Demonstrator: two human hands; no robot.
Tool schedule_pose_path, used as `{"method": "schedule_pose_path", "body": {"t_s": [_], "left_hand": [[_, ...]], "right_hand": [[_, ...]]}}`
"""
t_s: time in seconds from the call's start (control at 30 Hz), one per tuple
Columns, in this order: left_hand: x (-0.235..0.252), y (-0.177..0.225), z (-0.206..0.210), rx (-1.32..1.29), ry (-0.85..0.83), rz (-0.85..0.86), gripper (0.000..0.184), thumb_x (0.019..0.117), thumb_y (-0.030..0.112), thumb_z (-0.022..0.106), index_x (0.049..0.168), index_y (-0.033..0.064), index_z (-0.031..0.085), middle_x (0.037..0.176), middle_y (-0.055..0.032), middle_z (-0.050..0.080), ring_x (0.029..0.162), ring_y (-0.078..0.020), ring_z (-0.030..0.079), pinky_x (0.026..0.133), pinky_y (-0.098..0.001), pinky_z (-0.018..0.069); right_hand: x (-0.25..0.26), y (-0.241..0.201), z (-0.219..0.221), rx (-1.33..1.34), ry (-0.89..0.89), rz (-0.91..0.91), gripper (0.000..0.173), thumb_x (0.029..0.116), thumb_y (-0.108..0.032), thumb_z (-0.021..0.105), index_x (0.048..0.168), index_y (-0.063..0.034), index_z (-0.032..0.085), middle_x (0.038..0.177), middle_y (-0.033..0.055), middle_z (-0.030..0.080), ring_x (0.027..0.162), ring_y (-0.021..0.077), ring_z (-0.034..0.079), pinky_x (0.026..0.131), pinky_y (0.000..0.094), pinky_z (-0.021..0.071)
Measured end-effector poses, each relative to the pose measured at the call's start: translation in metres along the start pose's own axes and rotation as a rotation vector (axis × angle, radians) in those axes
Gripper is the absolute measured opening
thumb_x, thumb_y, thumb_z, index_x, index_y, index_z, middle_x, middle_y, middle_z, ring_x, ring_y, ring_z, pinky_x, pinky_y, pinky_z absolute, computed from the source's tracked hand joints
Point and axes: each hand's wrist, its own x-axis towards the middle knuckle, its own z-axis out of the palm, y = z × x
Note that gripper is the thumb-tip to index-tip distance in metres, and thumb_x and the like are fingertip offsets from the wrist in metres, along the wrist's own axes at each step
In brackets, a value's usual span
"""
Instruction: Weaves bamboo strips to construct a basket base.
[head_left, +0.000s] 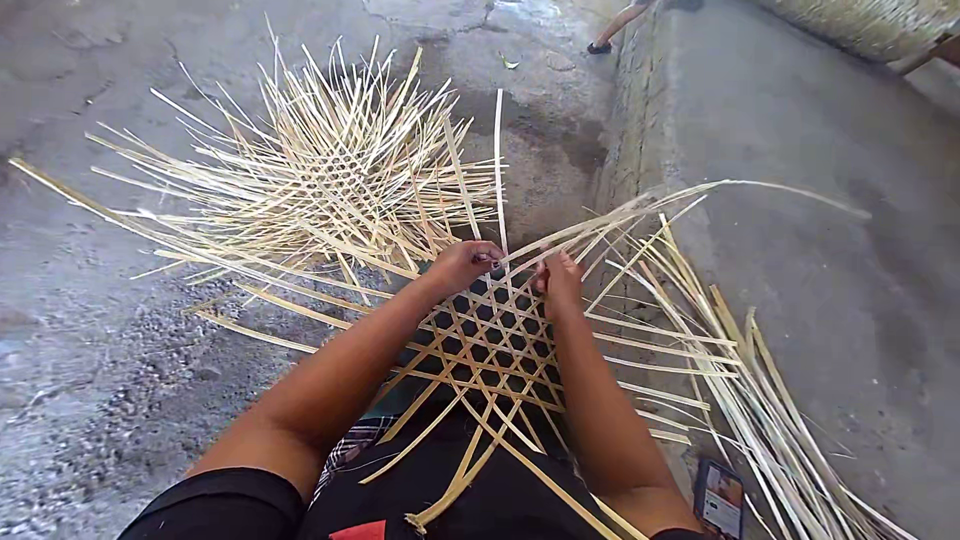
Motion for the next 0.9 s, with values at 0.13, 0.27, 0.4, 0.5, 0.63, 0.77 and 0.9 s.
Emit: {"method": "schedule_pose_path", "body": {"t_s": [0.13,0.27,0.4,0.5,0.63,0.77,0.9], "left_hand": [[-0.002,0.0,-0.001,-0.007,0.01,-0.009,0.017,0.1023,0.016,0.062,0.115,0.0151,0.073,0.103,-0.004,0.072,0.084,-0.0153,0.065,0.081,-0.0426,0.0537],[-0.001,-0.003,0.003,-0.016,0.02,0.024,0.019,0.1012,0.013,0.062,0.116,0.0125,0.074,0.108,-0.0053,0.073,0.088,-0.0158,0.068,0.085,-0.0421,0.0558],[-0.007,-0.003,0.003,-0.044,-0.002,0.068,0.019,0.1009,0.012,0.063,0.117,0.0121,0.074,0.116,-0.0072,0.07,0.096,-0.0159,0.066,0.09,-0.0419,0.054],[-0.007,-0.005,-0.001,-0.054,0.048,0.051,0.018,0.1018,0.017,0.062,0.114,0.0103,0.073,0.095,-0.0039,0.07,0.076,-0.0111,0.061,0.074,-0.0356,0.0519],[0.008,0.026,0.008,0.318,0.087,-0.259,0.021,0.0999,0.017,0.06,0.118,0.0131,0.071,0.101,-0.0154,0.072,0.095,-0.0356,0.069,0.086,-0.063,0.0524],[-0.004,0.043,0.021,0.331,0.165,-0.222,0.049,0.0982,0.011,0.061,0.146,0.0095,0.049,0.13,-0.0268,0.059,0.109,-0.043,0.066,0.091,-0.061,0.0544],[-0.057,0.044,0.043,0.552,0.244,-0.001,0.069,0.0966,0.037,0.068,0.158,0.0244,0.039,0.162,-0.0266,0.025,0.143,-0.0467,0.036,0.111,-0.0657,0.0362]], "right_hand": [[-0.021,0.005,0.01,0.027,0.063,-0.206,0.047,0.1127,-0.042,0.029,0.101,-0.0108,0.063,0.079,-0.0022,0.067,0.051,0.0056,0.054,0.05,0.0225,0.0491],[-0.021,-0.017,0.011,-0.392,-0.108,-0.146,0.048,0.1133,-0.035,0.027,0.148,-0.0165,0.055,0.128,0.0006,0.072,0.064,0.0106,0.064,0.061,0.0328,0.0541],[-0.014,-0.039,0.007,-0.431,-0.299,0.066,0.054,0.1128,-0.043,0.028,0.131,-0.0072,0.064,0.111,0.0071,0.069,0.072,0.0137,0.059,0.07,0.0368,0.0522],[-0.005,-0.028,0.005,-0.293,-0.334,0.011,0.068,0.1114,-0.05,0.016,0.095,-0.0072,0.067,0.089,0.0001,0.074,0.055,0.005,0.053,0.057,0.026,0.0503],[-0.006,-0.016,0.008,-0.218,-0.31,-0.04,0.051,0.1126,-0.038,0.032,0.118,-0.0032,0.068,0.113,0.007,0.074,0.085,0.0145,0.068,0.076,0.0357,0.0569],[-0.043,-0.014,-0.006,-0.279,-0.111,-0.176,0.049,0.1058,-0.029,0.055,0.15,-0.0087,0.049,0.141,0.0112,0.061,0.111,0.0201,0.07,0.092,0.0402,0.0603],[-0.084,0.003,-0.048,0.075,0.145,-0.111,0.044,0.1127,-0.033,0.03,0.124,-0.0034,0.06,0.118,0.0095,0.07,0.102,0.0209,0.071,0.09,0.0406,0.0595]]}}
